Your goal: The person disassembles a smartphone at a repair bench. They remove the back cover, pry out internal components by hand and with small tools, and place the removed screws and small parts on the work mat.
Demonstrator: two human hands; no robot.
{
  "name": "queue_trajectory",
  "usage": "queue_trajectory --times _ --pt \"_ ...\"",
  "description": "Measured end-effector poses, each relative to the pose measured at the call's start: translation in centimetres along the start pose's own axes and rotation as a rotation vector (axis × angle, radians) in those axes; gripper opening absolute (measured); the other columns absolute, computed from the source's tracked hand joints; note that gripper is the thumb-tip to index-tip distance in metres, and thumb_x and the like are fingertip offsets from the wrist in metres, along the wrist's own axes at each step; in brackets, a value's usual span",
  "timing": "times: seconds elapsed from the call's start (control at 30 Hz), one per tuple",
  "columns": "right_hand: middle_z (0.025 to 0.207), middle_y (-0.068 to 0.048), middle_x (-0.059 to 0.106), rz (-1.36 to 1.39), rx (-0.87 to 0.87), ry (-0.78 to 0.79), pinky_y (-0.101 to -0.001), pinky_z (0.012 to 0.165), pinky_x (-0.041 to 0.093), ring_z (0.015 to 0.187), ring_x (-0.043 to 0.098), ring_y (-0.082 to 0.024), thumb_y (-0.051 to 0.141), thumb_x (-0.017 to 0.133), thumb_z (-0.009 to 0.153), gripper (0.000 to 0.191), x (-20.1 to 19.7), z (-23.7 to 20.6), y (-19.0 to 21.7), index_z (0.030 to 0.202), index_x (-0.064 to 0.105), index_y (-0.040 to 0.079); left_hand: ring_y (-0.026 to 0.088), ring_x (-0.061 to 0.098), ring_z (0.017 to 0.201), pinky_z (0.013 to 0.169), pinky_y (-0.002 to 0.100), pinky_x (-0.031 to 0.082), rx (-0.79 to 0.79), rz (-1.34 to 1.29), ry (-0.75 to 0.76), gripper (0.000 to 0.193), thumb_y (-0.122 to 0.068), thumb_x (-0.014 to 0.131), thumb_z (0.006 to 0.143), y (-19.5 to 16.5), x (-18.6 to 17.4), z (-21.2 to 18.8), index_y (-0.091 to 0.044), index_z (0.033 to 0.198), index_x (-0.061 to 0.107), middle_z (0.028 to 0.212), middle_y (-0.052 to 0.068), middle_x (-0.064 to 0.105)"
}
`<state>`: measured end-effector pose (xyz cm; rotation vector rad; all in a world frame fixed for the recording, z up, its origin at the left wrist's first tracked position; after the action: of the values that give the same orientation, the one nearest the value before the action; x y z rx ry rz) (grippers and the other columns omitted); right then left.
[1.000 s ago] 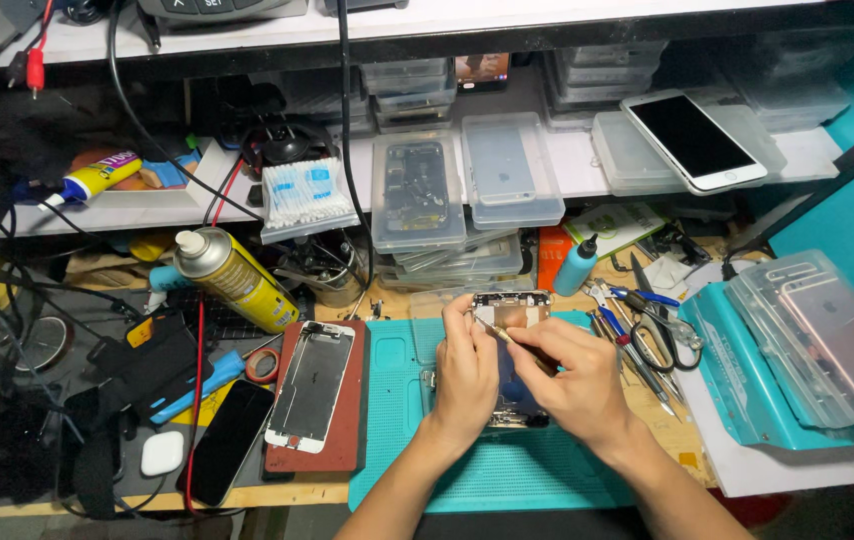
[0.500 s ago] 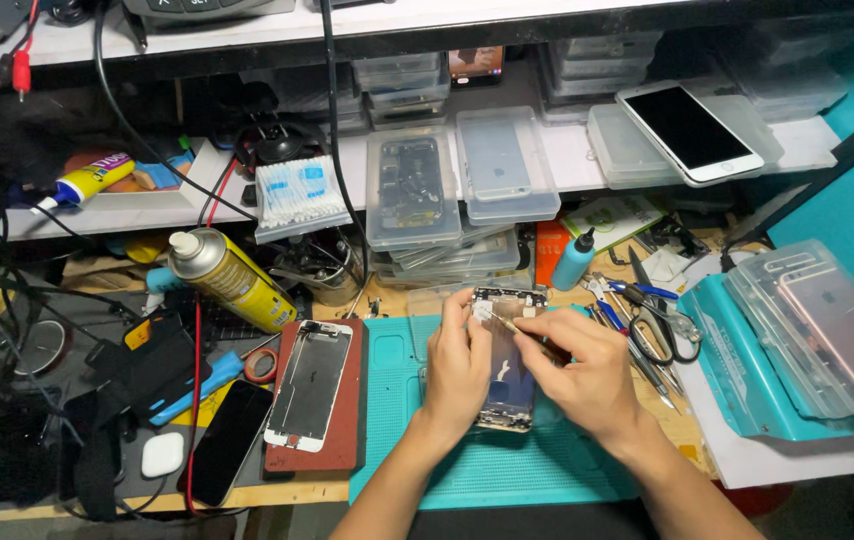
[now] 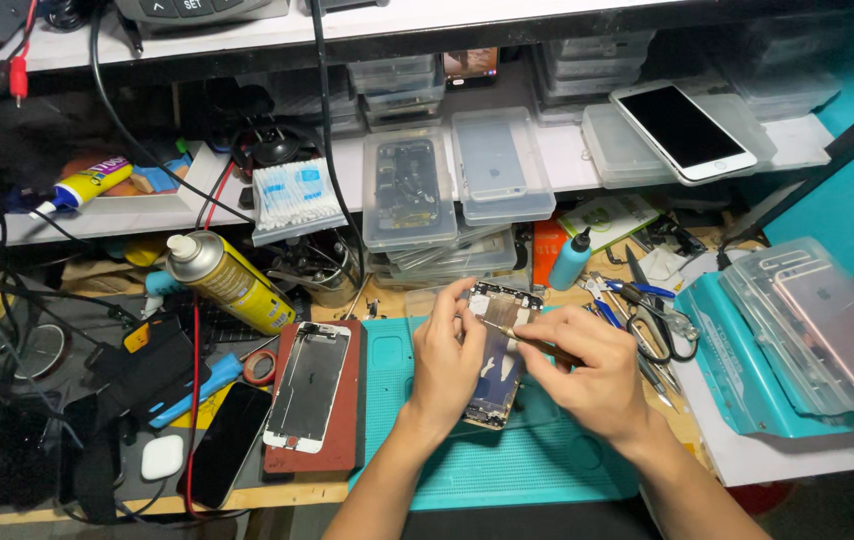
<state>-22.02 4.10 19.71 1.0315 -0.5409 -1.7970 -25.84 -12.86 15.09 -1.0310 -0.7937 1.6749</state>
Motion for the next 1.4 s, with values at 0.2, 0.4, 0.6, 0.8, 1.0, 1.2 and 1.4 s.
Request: queue_trajectory --times 0.2,0.4,0.6,0.8,1.0,1.2,1.4 --pt "0.086 -0.001 0.072 0.012 -0.007 0.019 -0.0211 0.046 0.042 0.054 0.057 -0.005 0.004 0.079 0.078 0.018 0.0 -0.1 0.3 0.096 0.079 0.006 0.017 0.067 0.068 0.061 0.032 0.055 0.012 -0.014 0.003 0.032 0.001 0.054 0.098 0.1 0.0 0.0 0.002 0.130 0.058 0.085 0.014 0.067" --pt "0.086 -0.001 0.072 0.002 -0.007 0.016 -0.0212 0.046 0.042 0.054 0.056 -0.005 0.004 0.079 0.078 0.019 -0.3 -0.1 0.6 0.097 0.079 0.006 0.016 0.067 0.068 0.060 0.031 0.056 -0.007 -0.081 0.030 0.034 0.002 0.052 0.097 -0.2 0.1 0.1 0.003 0.131 0.057 0.083 0.013 0.067" --pt "0.088 -0.002 0.072 -0.022 -0.024 -0.019 -0.0223 0.048 0.043 0.058 0.059 -0.006 0.005 0.079 0.079 0.018 -3.3 -3.0 1.4 0.097 0.079 0.007 0.010 0.067 0.071 0.061 0.028 0.055 0.051 -0.090 0.053 0.032 0.001 0.052 0.098 -2.7 1.7 -2.5 0.003 0.130 0.056 0.084 0.008 0.068" --pt "0.090 -0.003 0.070 0.006 -0.058 -0.029 -0.0224 0.051 0.045 0.062 0.060 -0.007 0.005 0.078 0.080 0.018 -7.7 -11.1 4.9 0.098 0.078 0.007 0.006 0.061 0.068 0.059 0.025 0.051 0.012 -0.074 0.083 0.031 -0.001 0.053 0.099 -6.4 3.2 -10.8 0.003 0.130 0.058 0.080 0.005 0.067" --pt "0.090 -0.003 0.070 0.013 -0.080 -0.042 -0.0220 0.052 0.046 0.064 0.062 -0.007 0.004 0.078 0.081 0.018 -10.0 -17.6 8.0 0.098 0.078 0.006 0.002 0.061 0.069 0.056 0.023 0.050 -0.042 -0.185 0.125 0.030 -0.002 0.053 0.098 -8.8 3.7 -17.6 0.002 0.128 0.057 0.079 0.000 0.064" --pt "0.093 -0.004 0.071 0.030 -0.103 -0.047 -0.0216 0.054 0.049 0.069 0.066 -0.008 0.004 0.078 0.082 0.018 -9.8 -17.1 6.7 0.100 0.078 0.006 0.002 0.058 0.067 0.055 0.024 0.049 -0.004 -0.120 0.105 0.031 -0.003 0.054 0.098 -8.1 4.3 -17.1 0.001 0.128 0.060 0.075 0.000 0.059" --pt "0.092 -0.004 0.071 0.042 -0.091 -0.037 -0.0219 0.056 0.050 0.070 0.066 -0.009 0.003 0.078 0.082 0.019 -8.1 -14.7 4.6 0.100 0.078 0.005 0.003 0.055 0.061 0.052 0.025 0.046 -0.005 -0.070 0.102 0.032 -0.003 0.055 0.096 -5.9 4.0 -14.3 0.000 0.128 0.060 0.072 0.002 0.058"
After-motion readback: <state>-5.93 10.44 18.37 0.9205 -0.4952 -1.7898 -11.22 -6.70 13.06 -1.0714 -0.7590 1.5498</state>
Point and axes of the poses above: each hand's wrist, its own z-axis towards the middle knuckle, its own x-axis out of the palm, y = z × x, the point moved 7 cm from there along z, towards the middle knuckle
